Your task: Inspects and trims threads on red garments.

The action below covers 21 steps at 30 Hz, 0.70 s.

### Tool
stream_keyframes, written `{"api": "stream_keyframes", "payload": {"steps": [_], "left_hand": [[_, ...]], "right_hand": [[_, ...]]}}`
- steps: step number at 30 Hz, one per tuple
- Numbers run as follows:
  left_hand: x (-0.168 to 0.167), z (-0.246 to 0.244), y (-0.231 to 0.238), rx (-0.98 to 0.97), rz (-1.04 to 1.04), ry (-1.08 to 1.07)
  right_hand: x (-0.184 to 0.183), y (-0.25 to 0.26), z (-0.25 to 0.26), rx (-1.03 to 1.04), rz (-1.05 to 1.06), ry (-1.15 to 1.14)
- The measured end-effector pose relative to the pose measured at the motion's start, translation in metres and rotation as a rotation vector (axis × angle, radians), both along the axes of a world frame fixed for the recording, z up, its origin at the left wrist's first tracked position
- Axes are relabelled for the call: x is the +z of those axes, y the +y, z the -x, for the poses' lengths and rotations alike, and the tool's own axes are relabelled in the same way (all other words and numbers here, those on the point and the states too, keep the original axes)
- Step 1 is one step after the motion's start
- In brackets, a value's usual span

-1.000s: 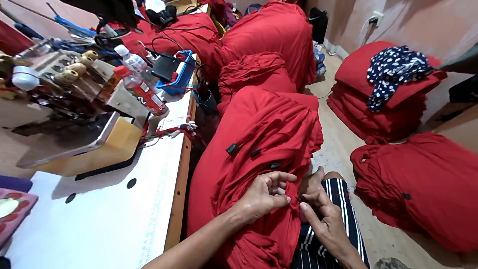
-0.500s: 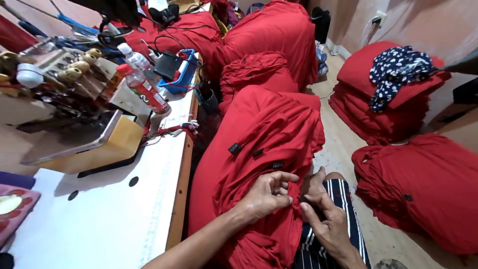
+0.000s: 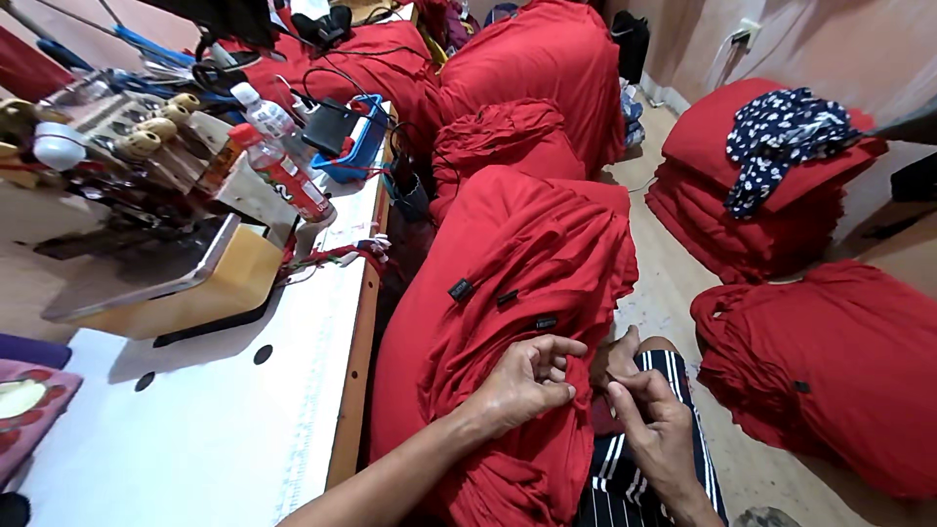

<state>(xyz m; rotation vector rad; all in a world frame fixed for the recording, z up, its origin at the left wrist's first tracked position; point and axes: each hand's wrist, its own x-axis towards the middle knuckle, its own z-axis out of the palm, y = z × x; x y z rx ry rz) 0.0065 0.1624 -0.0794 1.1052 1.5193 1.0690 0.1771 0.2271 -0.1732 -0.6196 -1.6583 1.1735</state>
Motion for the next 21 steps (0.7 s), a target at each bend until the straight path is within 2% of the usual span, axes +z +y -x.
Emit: {"api": "stream_keyframes", "payload": {"steps": [4,10,17,21], "left_hand": [[-0.0012,-0.0002,-0.0002,-0.005,-0.01,-0.001],[-0.0046,0.0006,-0.0002,-0.043,-0.026,0.077],[-0.0077,0.0014,0.0002,-0.055,-0.05,0.082],[-0.0076,0.002,-0.0003,-0.052,-0.046,0.065]], "right_hand": [[0.0035,-0.0006,0.0026,0.091,0.095,-0.012],[0.0086,-0.0009,0.0096,0.096,0.033,-0.085],[0.0046,0.0003,0.008,0.064,-0.034,-0.063],[0.0103,0.0036,0.0047,-0.038,0.117,0.012]]}}
